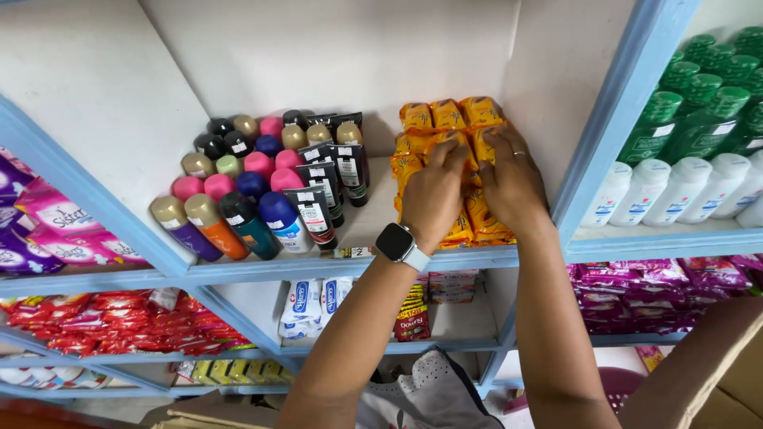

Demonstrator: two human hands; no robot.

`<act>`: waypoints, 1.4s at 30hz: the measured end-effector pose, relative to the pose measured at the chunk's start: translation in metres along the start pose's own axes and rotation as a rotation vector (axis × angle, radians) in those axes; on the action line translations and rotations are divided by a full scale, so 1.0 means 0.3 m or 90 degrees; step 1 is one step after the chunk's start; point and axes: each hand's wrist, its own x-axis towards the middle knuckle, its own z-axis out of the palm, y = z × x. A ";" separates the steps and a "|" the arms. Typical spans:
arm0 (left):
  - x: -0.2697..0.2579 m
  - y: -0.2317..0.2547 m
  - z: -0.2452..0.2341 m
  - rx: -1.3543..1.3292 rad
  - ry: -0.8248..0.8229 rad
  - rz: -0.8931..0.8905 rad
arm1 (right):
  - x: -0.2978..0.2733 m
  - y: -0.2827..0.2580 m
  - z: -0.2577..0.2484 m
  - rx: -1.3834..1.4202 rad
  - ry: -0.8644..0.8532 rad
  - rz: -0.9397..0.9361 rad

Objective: Arranging snack packs from a cardboard box onto a store shelf.

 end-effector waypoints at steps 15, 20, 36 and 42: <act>-0.258 0.089 -0.324 -0.049 -0.053 0.103 | -0.011 0.016 -0.020 0.036 0.022 -0.052; -0.570 0.045 -0.545 -0.061 -0.111 0.097 | -0.120 -0.336 -0.146 -0.034 0.096 -0.143; -1.643 -0.021 -0.751 -0.076 -0.296 -0.444 | -1.069 -1.148 0.565 0.595 -0.768 -0.480; -1.884 0.021 -0.661 -0.097 -0.339 -0.558 | -1.410 -1.078 0.825 0.538 -1.082 -0.375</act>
